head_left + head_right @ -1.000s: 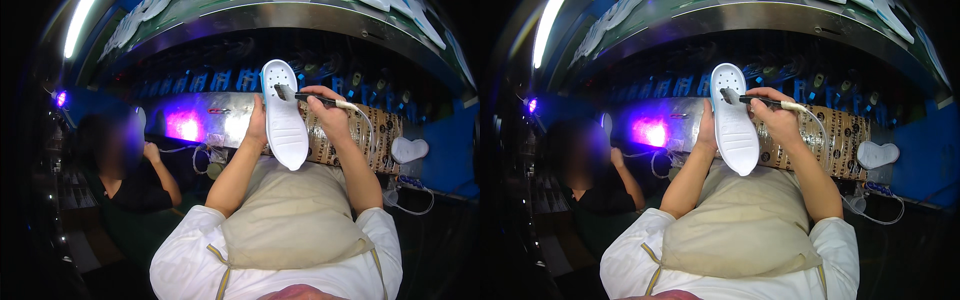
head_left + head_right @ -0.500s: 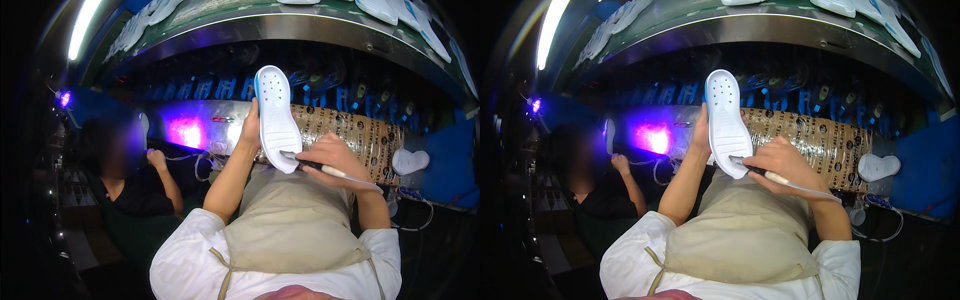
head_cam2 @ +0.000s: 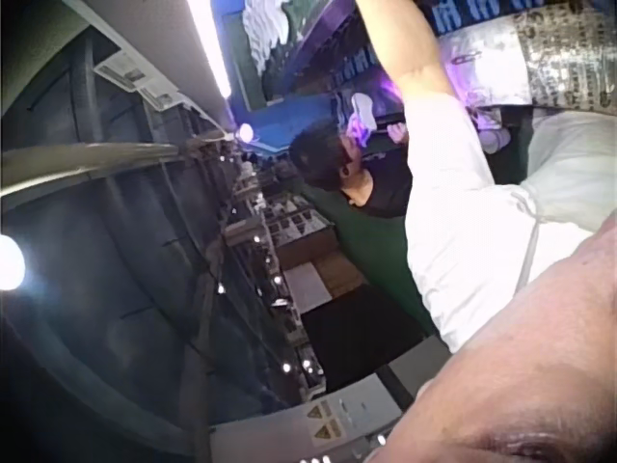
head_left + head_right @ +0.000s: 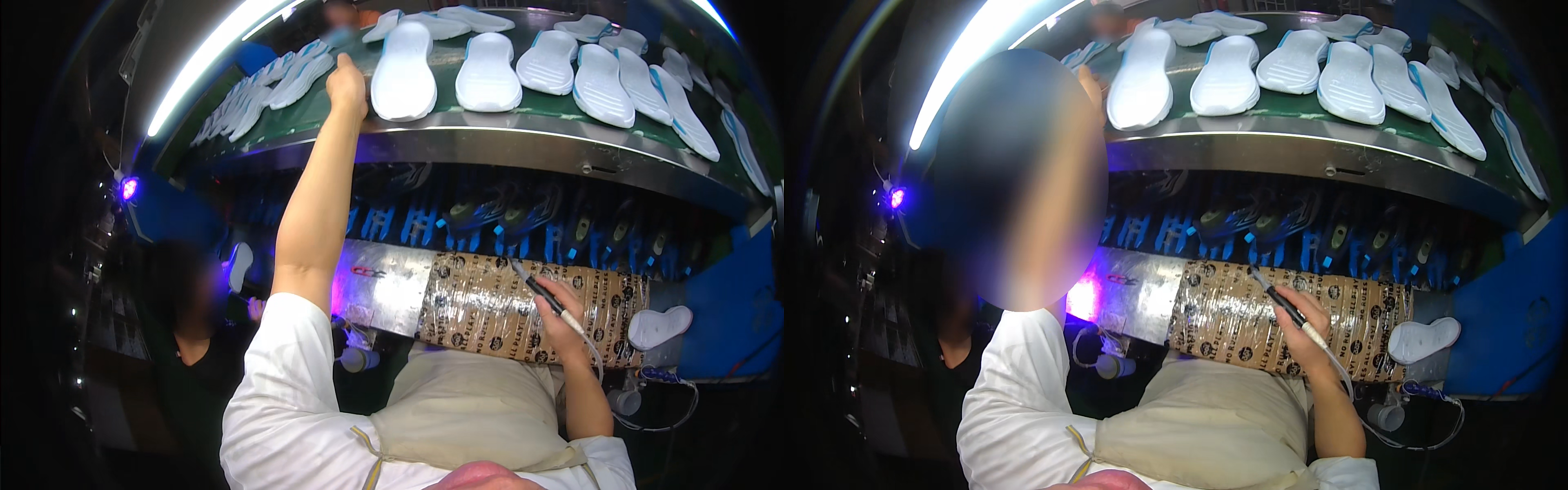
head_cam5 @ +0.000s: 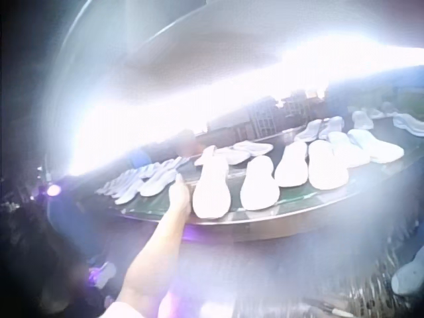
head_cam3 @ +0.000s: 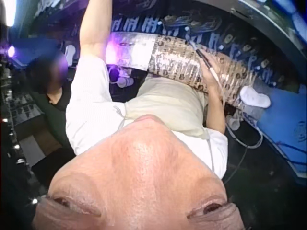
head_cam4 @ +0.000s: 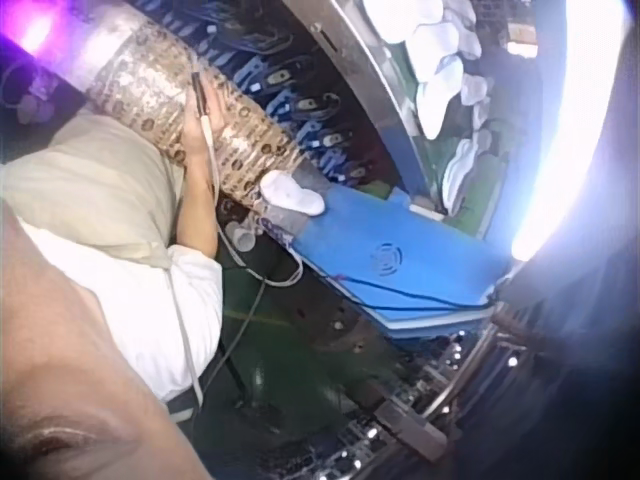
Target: The person repeatedly picks up white slipper soles from a conveyor belt, wipes each sole with a handheld tool, and places it back on the belt. The task continues in a repetitive loop throughout the clip.
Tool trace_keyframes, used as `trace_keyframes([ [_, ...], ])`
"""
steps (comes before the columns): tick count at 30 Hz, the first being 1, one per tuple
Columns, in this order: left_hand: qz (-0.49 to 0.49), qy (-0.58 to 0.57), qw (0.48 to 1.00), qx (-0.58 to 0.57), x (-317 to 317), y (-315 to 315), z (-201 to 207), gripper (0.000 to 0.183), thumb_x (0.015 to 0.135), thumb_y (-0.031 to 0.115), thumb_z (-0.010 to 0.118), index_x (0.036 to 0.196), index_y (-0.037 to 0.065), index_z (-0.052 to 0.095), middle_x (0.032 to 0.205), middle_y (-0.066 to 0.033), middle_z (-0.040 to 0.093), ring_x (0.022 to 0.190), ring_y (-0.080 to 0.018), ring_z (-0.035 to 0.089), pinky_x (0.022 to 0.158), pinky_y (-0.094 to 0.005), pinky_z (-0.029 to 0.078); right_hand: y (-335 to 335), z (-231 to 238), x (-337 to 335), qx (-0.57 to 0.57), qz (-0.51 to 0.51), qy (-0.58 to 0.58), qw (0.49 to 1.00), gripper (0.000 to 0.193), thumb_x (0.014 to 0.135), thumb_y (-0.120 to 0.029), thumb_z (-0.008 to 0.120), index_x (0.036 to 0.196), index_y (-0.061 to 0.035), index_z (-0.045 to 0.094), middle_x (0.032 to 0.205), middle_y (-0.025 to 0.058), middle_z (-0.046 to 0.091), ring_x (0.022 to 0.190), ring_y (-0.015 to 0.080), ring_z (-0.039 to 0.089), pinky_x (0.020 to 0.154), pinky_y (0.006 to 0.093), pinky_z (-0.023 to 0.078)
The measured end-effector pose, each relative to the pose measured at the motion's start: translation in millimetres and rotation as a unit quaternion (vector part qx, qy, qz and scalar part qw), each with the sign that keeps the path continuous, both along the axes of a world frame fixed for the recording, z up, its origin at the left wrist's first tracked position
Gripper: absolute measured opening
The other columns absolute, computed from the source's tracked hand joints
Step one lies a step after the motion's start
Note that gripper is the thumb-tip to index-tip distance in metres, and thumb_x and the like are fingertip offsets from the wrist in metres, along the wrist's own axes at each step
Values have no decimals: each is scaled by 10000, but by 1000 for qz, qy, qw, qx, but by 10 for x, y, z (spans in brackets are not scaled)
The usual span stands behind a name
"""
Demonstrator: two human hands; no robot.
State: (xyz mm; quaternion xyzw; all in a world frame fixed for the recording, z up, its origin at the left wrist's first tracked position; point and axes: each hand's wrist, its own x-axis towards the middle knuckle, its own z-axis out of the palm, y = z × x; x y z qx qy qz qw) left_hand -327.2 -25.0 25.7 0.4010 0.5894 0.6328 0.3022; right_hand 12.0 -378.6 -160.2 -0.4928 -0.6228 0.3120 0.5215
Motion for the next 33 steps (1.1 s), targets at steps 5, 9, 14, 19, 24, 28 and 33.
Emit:
trace_keyframes([
  [5, -36, 277, 959, 52, 19, 203, -282, 657, 1033, 477, 380, 1101, -92, 703, 1128, -306, 687, 1128, -401, 637, 994, -427, 445, -31, -663, 120, -57, -69, -4, 996, 294, 843, -15, 708, 1137, 1, 705, 896, 112, 676, 797, 228, 651, 722, 329, 509],
  [9, -66, 408, 910, 18, 168, 328, -35, 718, 1051, 504, 286, 1093, -95, 680, 1133, -361, 644, 1161, -511, 570, 1019, -492, 419, -69, -1026, 231, -70, -81, -54, 993, 305, 841, -47, 718, 1146, -42, 719, 883, 113, 674, 787, 249, 662, 703, 336, 516],
  [14, -55, 481, 873, -61, -507, 1597, 39, 717, 1039, 511, 303, 1095, -108, 660, 1133, -335, 646, 1104, -467, 596, 949, -498, 441, -93, -1146, 184, -58, -104, -77, 990, 295, 829, -124, 748, 1121, -81, 737, 891, 104, 696, 798, 280, 673, 712, 373, 538],
  [19, -87, 575, 809, -88, -722, 2787, -347, 944, 888, 580, 577, 1485, -106, 322, 1410, -383, 482, 1328, -478, 491, 1114, -477, 380, -77, -1141, 225, -48, -108, -82, 990, 300, 841, -124, 746, 1140, -103, 733, 914, 89, 709, 815, 263, 686, 712, 355, 548],
  [24, -94, 629, 767, -84, -709, 3359, -435, 914, 831, 545, 640, 1436, -104, 424, 1414, -354, 497, 1315, -452, 514, 1098, -469, 399, -81, -1192, 273, -64, -61, -141, 986, 327, 867, -170, 747, 1190, -135, 720, 920, 65, 703, 805, 246, 683, 706, 348, 550],
  [28, -87, 646, 756, -57, -862, 3376, -455, 884, 807, 537, 661, 1392, -103, 491, 1395, -343, 523, 1294, -447, 534, 1084, -470, 412, -85, -1228, 276, -61, -43, -143, 987, 344, 866, -165, 743, 1208, -129, 711, 898, 64, 690, 787, 236, 675, 706, 351, 548],
  [33, 57, 631, 772, -53, -1255, 3051, -350, 598, 831, 514, 612, 1034, -37, 730, 1104, -285, 696, 1071, -442, 652, 959, -498, 481, -70, -1162, 233, -36, -46, -143, 988, 335, 861, -146, 745, 1191, -101, 711, 909, 79, 702, 796, 237, 685, 710, 345, 555],
])
